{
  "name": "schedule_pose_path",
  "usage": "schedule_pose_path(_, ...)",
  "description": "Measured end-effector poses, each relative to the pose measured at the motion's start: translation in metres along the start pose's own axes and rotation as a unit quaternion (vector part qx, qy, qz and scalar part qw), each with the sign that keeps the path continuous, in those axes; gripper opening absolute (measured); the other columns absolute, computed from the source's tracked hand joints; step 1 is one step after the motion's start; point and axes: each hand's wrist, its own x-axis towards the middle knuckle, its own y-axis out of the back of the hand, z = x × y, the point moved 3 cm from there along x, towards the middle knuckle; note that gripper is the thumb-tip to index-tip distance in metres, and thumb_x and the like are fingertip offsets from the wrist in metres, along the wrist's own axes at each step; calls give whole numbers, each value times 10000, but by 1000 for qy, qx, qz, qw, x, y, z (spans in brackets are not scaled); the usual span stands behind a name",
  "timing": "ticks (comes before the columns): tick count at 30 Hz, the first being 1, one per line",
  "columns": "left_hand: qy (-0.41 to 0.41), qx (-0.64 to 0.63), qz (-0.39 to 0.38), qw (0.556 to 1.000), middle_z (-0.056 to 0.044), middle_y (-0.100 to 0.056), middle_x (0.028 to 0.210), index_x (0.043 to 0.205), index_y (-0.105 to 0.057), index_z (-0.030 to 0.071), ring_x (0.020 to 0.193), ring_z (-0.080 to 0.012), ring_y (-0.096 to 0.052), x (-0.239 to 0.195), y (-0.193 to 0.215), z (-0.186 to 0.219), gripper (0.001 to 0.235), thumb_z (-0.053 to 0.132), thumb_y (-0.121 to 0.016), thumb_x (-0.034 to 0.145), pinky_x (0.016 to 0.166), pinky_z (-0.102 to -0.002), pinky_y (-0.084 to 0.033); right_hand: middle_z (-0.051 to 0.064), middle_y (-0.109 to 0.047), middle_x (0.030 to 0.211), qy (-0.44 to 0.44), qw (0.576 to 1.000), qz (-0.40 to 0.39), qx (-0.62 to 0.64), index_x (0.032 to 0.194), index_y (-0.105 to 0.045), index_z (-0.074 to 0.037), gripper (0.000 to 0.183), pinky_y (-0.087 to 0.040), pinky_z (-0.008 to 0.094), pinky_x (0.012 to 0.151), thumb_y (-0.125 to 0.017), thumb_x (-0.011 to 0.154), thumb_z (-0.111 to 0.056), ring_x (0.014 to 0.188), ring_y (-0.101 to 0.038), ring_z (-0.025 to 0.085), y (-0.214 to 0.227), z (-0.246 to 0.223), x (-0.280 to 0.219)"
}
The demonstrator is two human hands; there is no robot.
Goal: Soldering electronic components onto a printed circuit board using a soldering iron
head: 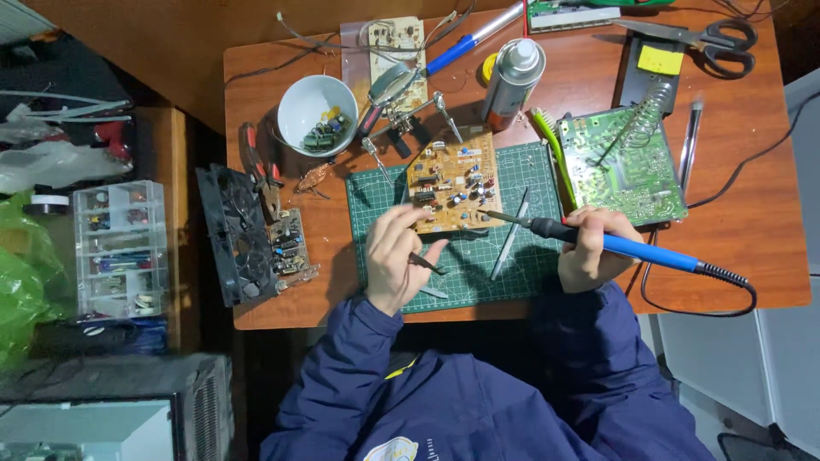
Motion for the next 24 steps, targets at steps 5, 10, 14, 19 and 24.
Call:
schedule_pose_path(5,-68,-10,-54,996,-129,-696,1212,697,-484,127,1312,-322,-533,6,-22,7,327,253,-681,926,1184,-515,-239,165,-502,519,-1,1000,-3,-24,663,-559,72,306,-308,231,329,-629,941,-37,314,-364,85,7,-3,0)
schedule_pose_path(10,-94,71,-99,988,-118,-681,1262,734,-523,117,1346,-308,-514,3,-27,4,266,229,-666,928,1199,-591,-139,167,-499,529,-29,998,-5,-64,669,-566,88,326,-277,231,310,-621,950,-67,315,-354,75,4,-7,2)
schedule_pose_path(14,-126,103,-86,983,-44,-725,1136,728,-544,133,1275,-275,-572,0,-32,1,242,194,-670,925,1167,-653,-183,153,-487,509,-33,997,-19,-74,658,-579,91,331,-263,218,303,-638,942,-69,310,-367,77,3,-6,1)
schedule_pose_path(19,-128,102,-62,985,7,-734,1044,723,-543,143,1167,-229,-626,-1,-34,-8,243,173,-698,908,1137,-633,-260,133,-476,519,-51,996,-15,-68,675,-578,87,350,-270,209,314,-635,966,-101,318,-371,69,5,-3,-3)
schedule_pose_path(24,-156,112,-25,981,33,-711,924,715,-553,142,1002,-207,-630,-1,-34,-14,239,159,-735,868,1030,-528,-392,138,-478,525,-40,997,-17,-64,682,-568,92,352,-264,211,312,-634,967,-103,311,-368,72,7,-3,-2)
